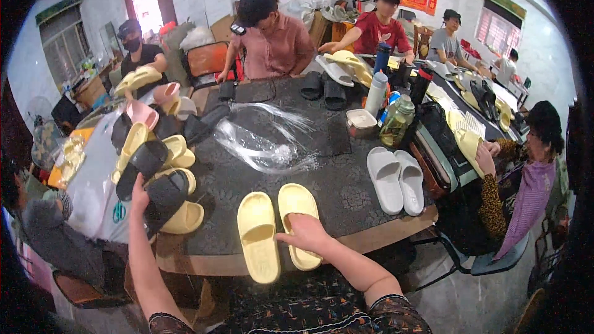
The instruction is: Inspect and organize pairs of slippers on a factory work table.
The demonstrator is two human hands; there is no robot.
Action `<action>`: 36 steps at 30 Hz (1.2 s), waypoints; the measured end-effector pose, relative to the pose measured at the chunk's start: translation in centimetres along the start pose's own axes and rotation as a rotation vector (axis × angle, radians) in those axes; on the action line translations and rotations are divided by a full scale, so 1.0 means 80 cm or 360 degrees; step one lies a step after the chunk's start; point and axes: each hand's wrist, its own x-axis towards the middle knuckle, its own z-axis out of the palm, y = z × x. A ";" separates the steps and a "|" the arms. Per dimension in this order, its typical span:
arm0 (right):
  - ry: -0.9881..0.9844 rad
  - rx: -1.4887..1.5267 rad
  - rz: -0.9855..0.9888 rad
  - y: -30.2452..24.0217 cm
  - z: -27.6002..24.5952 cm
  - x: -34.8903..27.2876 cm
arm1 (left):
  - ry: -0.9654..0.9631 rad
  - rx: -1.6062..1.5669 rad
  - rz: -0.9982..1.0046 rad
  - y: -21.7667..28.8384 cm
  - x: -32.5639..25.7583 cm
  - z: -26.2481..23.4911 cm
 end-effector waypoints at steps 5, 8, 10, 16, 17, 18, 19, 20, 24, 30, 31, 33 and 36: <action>-0.0082 -0.0069 0.0034 -0.021 0.019 0.022 | 0.0474 -0.0149 -0.0152 -0.069 0.001 -0.024; 0.0230 0.0158 0.0082 0.009 0.030 0.004 | 0.0504 -0.0338 -0.0162 0.040 -0.004 0.026; 0.0236 0.0291 0.0105 0.008 0.024 0.003 | 0.0620 -0.1079 -0.0035 0.027 -0.012 0.002; 0.0394 0.0339 0.0245 0.052 -0.014 -0.053 | 0.0374 -0.1638 -0.0190 0.213 -0.109 0.008; 0.0521 0.0312 0.0253 0.056 -0.030 -0.061 | 0.0387 -0.1638 -0.0187 0.234 -0.129 0.013; 0.0656 0.0274 0.0267 0.063 -0.045 -0.069 | 0.0314 -0.1622 -0.0248 0.250 -0.148 0.022; 0.0728 0.0243 0.0350 0.071 -0.056 -0.074 | 0.0241 -0.1604 -0.0304 0.257 -0.162 0.030; 0.0813 0.0201 0.0372 0.083 -0.069 -0.078 | 0.0080 -0.1504 -0.0340 0.249 -0.177 0.038; 0.1015 -0.0085 0.0577 0.140 -0.126 -0.092 | -0.0297 -0.1064 -0.0479 0.317 -0.240 0.087; 0.1042 -0.0365 0.0919 0.248 -0.195 -0.088 | -0.0565 -0.1294 -0.0447 0.327 -0.277 0.166; 0.1047 -0.0367 0.0994 0.265 -0.206 -0.088 | -0.0482 -0.1266 -0.0398 0.323 -0.278 0.181; 0.1059 -0.0253 0.0987 0.302 -0.222 -0.093 | -0.0464 -0.1756 -0.0691 0.272 -0.268 0.227; 0.0974 -0.0195 0.1050 0.329 -0.226 -0.093 | -0.0562 -0.0945 -0.0135 0.276 -0.268 0.262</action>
